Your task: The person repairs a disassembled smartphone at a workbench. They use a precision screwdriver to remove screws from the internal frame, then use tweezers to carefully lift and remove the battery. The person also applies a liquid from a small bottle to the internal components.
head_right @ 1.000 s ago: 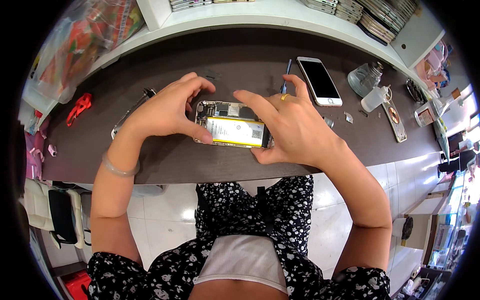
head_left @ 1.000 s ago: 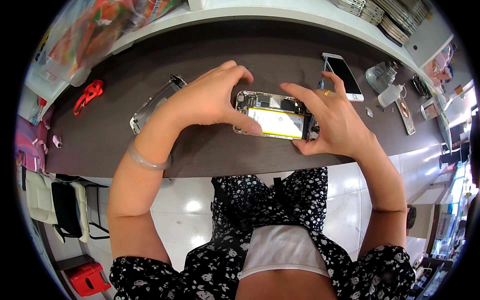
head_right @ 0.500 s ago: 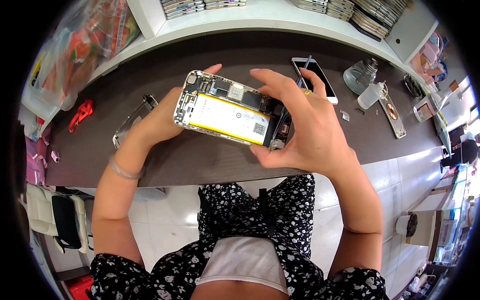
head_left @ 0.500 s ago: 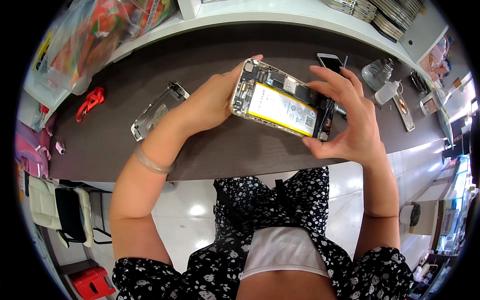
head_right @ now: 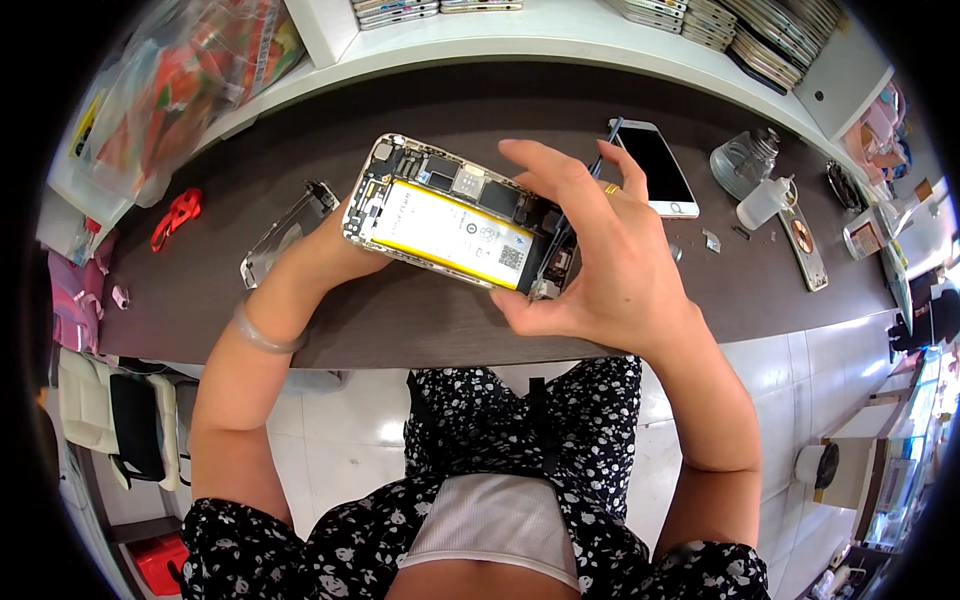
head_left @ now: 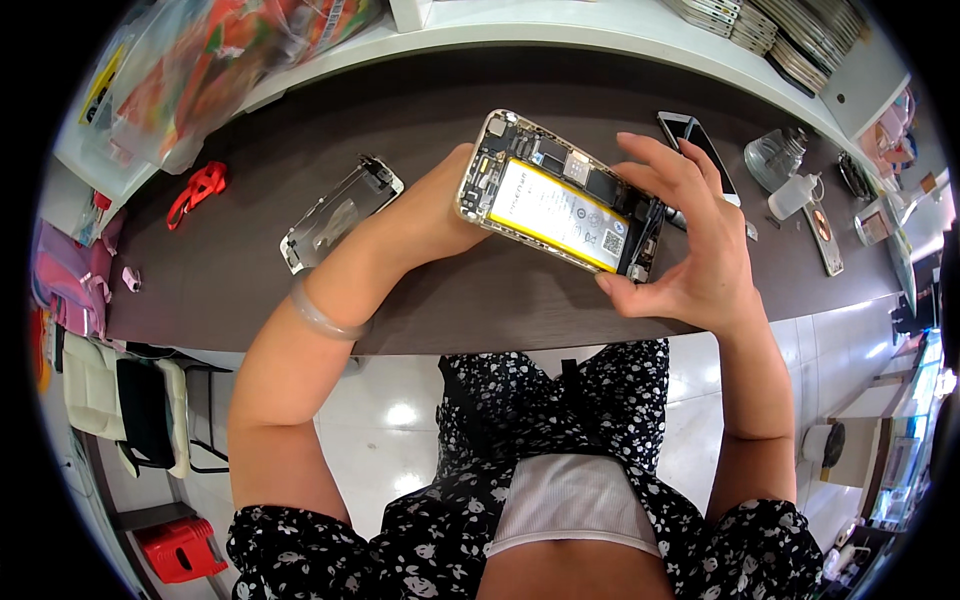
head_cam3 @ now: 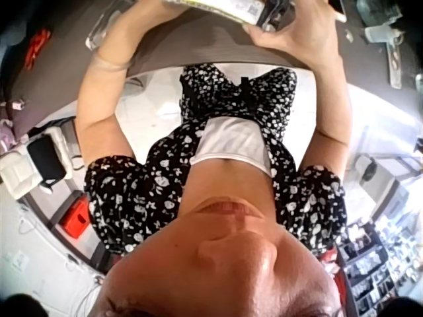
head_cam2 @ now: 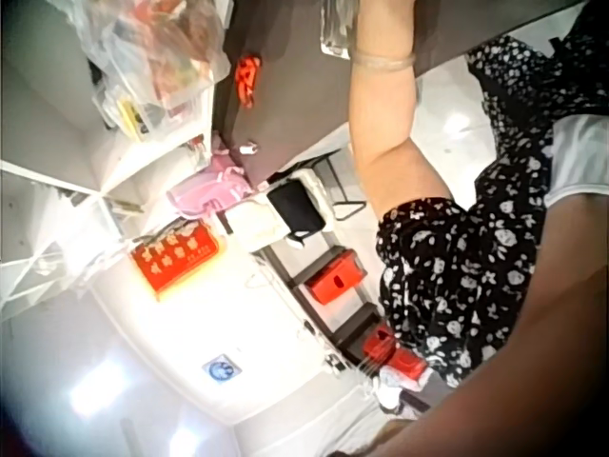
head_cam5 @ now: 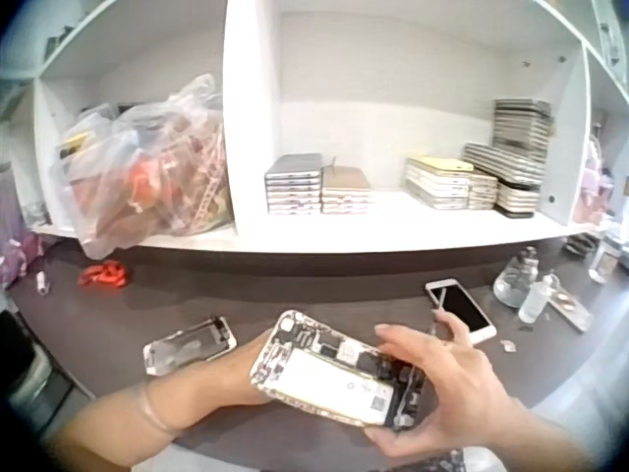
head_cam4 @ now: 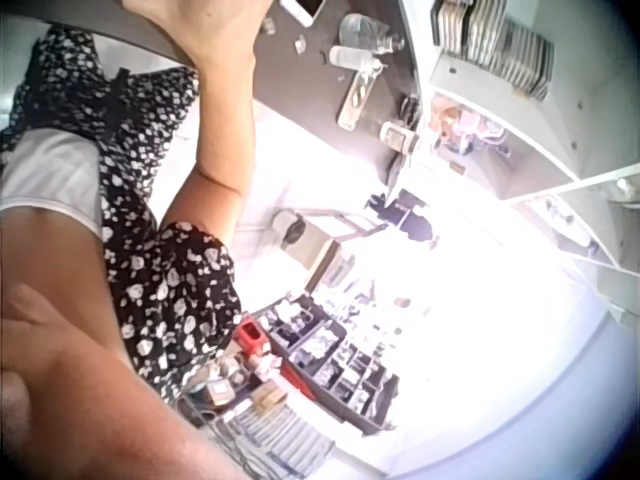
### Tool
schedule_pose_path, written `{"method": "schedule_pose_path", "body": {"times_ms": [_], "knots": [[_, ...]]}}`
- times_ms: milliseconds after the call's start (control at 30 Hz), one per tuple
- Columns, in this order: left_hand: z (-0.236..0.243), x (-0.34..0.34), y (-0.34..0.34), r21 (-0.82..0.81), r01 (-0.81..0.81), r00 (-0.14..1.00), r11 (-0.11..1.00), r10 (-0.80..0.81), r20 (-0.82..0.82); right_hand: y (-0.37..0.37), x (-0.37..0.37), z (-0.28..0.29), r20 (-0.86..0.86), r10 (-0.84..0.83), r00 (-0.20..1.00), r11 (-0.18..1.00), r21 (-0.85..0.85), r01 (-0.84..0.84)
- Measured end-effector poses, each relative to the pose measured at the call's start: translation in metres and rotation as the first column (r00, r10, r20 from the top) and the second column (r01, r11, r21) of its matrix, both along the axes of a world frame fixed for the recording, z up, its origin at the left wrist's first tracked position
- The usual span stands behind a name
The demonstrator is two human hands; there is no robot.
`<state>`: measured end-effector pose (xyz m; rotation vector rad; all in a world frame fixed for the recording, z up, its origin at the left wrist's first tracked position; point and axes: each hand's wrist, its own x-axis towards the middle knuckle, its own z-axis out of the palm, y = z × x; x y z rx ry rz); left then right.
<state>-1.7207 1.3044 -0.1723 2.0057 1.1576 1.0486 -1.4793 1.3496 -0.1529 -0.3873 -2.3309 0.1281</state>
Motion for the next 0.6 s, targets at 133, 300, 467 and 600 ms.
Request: {"method": "schedule_pose_path", "body": {"times_ms": [133, 300, 467, 600], "knots": [[-0.008, 0.007, 0.004, 0.107, 0.150, 0.986, 0.983, -0.157, 0.058, 0.001, -0.002, -0.002, -0.046, -0.028, 0.999, 1.000, 0.004, 0.028], [-0.009, 0.028, -0.005, -0.080, 0.316, 0.737, 0.945, -0.192, 0.649, -0.011, -0.021, -0.002, -0.096, -0.133, 0.986, 0.991, -0.011, 0.132], [0.003, 0.034, -0.005, -0.168, 0.375, 0.502, 0.912, -0.048, 0.864, -0.020, -0.029, -0.009, 0.009, -0.110, 0.994, 0.987, -0.119, 0.110], [0.011, 0.029, -0.005, -0.331, 0.337, 0.508, 0.881, 0.126, 0.852, -0.006, -0.013, -0.007, -0.021, 0.018, 1.000, 0.999, -0.038, -0.019]]}}
